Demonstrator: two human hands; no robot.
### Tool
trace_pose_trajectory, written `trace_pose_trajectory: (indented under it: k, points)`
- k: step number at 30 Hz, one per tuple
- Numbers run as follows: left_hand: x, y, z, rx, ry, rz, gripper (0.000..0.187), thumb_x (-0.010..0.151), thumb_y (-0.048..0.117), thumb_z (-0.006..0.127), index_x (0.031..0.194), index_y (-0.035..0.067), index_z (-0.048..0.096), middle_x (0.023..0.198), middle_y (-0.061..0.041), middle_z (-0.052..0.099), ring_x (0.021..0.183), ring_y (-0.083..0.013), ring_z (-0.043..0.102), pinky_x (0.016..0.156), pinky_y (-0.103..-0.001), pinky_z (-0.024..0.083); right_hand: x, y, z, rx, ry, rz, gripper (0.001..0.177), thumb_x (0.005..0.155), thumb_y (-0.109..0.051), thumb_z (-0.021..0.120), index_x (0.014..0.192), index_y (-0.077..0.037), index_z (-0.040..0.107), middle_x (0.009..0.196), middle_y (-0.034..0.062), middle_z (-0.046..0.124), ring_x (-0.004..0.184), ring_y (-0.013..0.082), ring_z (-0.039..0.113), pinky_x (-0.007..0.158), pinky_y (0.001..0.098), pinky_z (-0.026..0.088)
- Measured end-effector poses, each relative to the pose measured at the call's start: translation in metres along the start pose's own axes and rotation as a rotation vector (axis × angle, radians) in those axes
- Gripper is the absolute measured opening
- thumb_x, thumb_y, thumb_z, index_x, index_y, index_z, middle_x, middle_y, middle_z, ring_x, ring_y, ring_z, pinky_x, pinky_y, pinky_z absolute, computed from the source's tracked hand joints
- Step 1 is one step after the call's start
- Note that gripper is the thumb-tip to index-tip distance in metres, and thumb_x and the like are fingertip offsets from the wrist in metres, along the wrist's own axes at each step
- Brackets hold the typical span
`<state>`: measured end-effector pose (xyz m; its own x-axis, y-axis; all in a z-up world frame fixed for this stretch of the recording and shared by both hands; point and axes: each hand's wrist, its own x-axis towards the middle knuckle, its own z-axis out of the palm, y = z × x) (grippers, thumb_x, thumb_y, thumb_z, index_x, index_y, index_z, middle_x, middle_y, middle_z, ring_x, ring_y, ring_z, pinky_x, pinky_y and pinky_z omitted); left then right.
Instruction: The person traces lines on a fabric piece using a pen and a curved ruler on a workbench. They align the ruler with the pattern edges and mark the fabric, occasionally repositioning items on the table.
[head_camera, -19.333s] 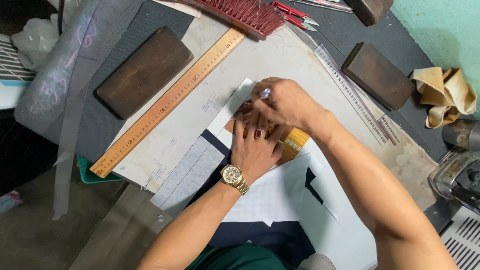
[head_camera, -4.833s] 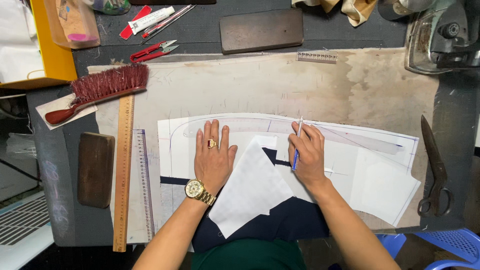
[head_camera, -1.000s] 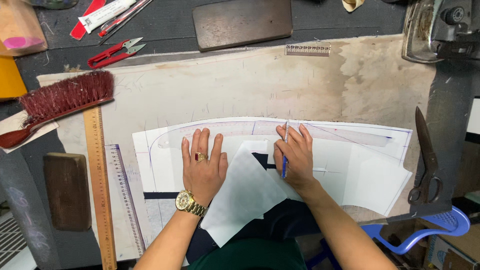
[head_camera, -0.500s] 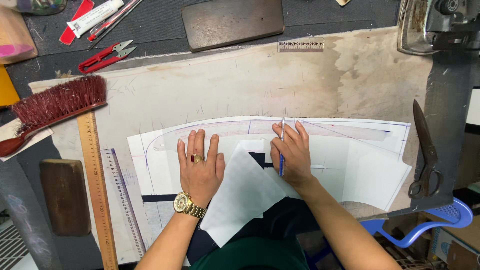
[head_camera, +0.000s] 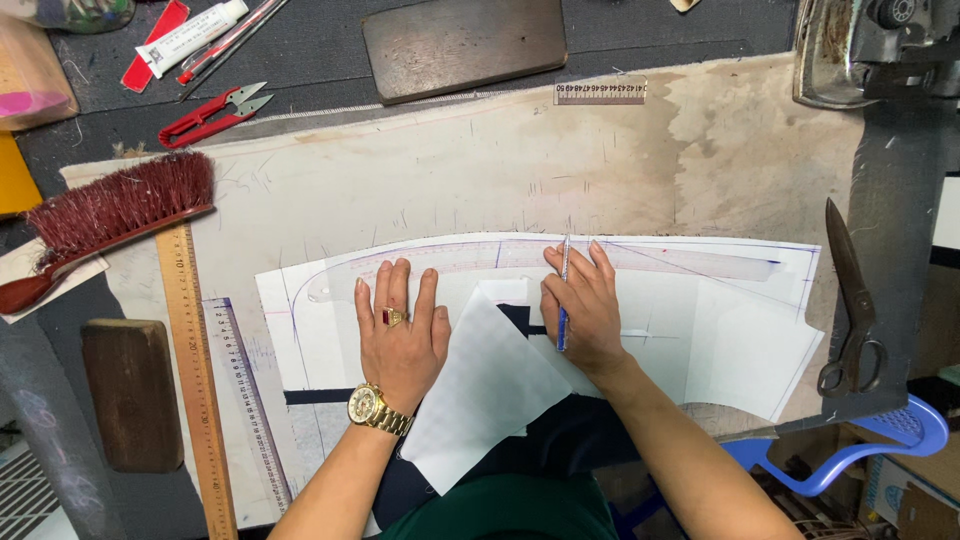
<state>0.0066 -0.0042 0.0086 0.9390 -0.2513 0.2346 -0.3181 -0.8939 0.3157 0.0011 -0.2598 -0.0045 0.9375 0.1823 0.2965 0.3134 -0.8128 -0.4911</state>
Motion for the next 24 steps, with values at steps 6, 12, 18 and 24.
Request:
trace_pose_trajectory:
  k: [6, 12, 18, 24]
  points:
    - [0.0002, -0.0003, -0.0004, 0.006, -0.009, 0.0, 0.044, 0.099, 0.024, 0.057, 0.141, 0.01, 0.06, 0.146, -0.024, 0.054, 0.142, -0.0409, 0.046, 0.12, -0.062, 0.023, 0.0022, -0.001, -0.002, 0.001, -0.003, -0.008, 0.01, 0.095, -0.004, 0.067, 0.104, -0.009, 0.067, 0.136, 0.0147, 0.069, 0.132, 0.0334, 0.059, 0.118, 0.0601, 0.032]
    - [0.0014, 0.0007, -0.0011, 0.0, -0.007, -0.008, 0.043, 0.099, 0.024, 0.057, 0.14, 0.009, 0.06, 0.145, -0.024, 0.055, 0.142, -0.0406, 0.047, 0.119, -0.062, 0.024, 0.0033, -0.002, -0.0024, -0.011, -0.009, 0.001, 0.008, 0.095, -0.005, 0.068, 0.102, -0.01, 0.068, 0.133, 0.0137, 0.07, 0.132, 0.0318, 0.06, 0.119, 0.0585, 0.031]
    - [0.0021, 0.0005, -0.0011, 0.018, 0.007, -0.002, 0.043, 0.099, 0.025, 0.056, 0.14, 0.01, 0.06, 0.145, -0.024, 0.055, 0.141, -0.0404, 0.047, 0.119, -0.062, 0.025, 0.0055, -0.0054, -0.0041, -0.007, -0.01, 0.008, 0.008, 0.095, -0.006, 0.067, 0.102, -0.009, 0.068, 0.133, 0.014, 0.07, 0.132, 0.0326, 0.06, 0.119, 0.0591, 0.031]
    - [0.0011, 0.0012, 0.0005, 0.023, 0.009, -0.009, 0.044, 0.1, 0.025, 0.055, 0.141, 0.011, 0.059, 0.145, -0.024, 0.054, 0.141, -0.0404, 0.047, 0.118, -0.063, 0.027, 0.0041, -0.004, -0.0039, 0.012, -0.006, 0.007, 0.006, 0.096, -0.005, 0.067, 0.101, -0.007, 0.068, 0.134, 0.0146, 0.07, 0.132, 0.0337, 0.059, 0.12, 0.0589, 0.031]
